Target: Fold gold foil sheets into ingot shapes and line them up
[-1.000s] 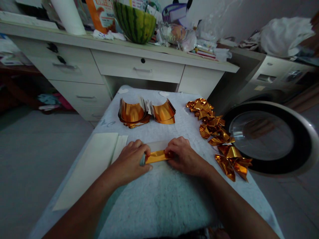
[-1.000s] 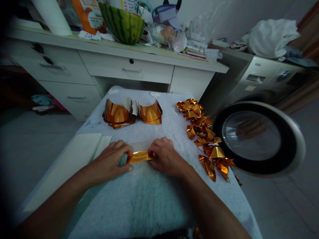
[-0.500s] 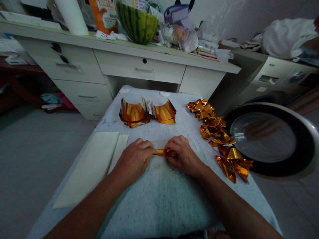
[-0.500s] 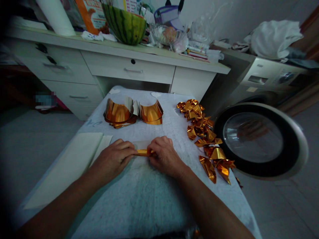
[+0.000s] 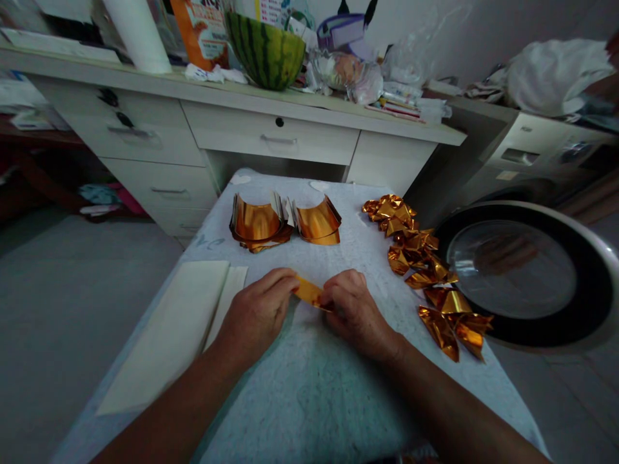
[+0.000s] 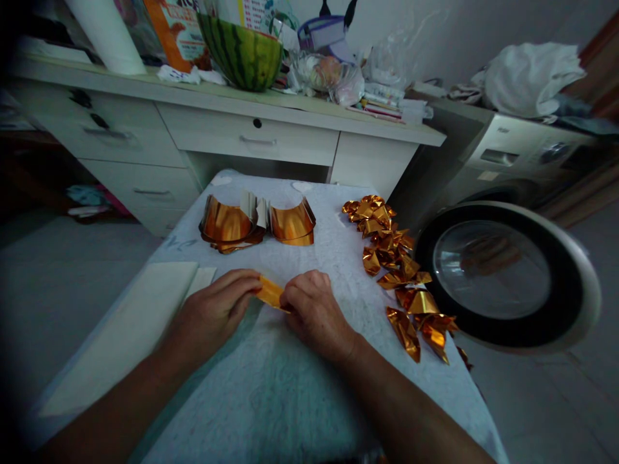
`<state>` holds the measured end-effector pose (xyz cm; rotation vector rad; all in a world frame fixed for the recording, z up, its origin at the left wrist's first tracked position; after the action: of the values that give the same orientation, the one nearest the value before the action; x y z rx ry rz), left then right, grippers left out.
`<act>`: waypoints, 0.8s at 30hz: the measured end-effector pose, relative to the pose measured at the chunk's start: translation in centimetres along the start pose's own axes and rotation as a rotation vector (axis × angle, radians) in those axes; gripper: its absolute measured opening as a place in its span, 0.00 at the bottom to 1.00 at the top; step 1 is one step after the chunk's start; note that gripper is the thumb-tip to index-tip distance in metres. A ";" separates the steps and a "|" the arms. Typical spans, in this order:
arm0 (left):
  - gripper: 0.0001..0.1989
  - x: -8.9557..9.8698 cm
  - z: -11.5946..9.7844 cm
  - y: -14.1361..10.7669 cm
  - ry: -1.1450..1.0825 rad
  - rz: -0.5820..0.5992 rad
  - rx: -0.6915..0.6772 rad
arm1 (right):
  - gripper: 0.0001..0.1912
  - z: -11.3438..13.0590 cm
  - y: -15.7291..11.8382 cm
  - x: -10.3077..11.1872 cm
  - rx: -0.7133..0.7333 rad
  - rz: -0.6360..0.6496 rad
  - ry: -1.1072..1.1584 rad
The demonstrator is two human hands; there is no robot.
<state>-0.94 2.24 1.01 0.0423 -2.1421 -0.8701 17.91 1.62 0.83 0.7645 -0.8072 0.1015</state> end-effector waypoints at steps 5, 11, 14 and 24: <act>0.12 0.0 -0.4 0.3 -0.090 0.066 0.073 | 0.08 0.8 -0.1 -0.2 0.081 0.003 -0.003; 0.13 -0.4 0.1 -0.1 -0.095 0.259 0.118 | 0.06 0.9 -0.2 -1.1 0.094 0.121 0.051; 0.16 -0.6 0.5 -0.5 0.041 0.301 0.089 | 0.06 0.9 -0.2 -1.5 0.084 0.187 0.098; 0.11 -0.7 -0.6 -0.5 -0.125 0.376 0.146 | 0.07 -0.1 -0.4 -2.0 -0.056 0.080 0.241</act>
<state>-0.16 1.71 0.45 -0.3383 -2.2271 -0.5086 16.68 1.74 -0.86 0.6527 -0.6084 0.2370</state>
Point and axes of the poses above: each hand's wrist, its own y-axis towards the middle knuckle, its own x-axis out of the back of the hand, z = x × y, the point moved 3 cm from there along y, towards the middle knuckle, and after that the axes turned 13 degrees about -z, right-handed, at the moved point
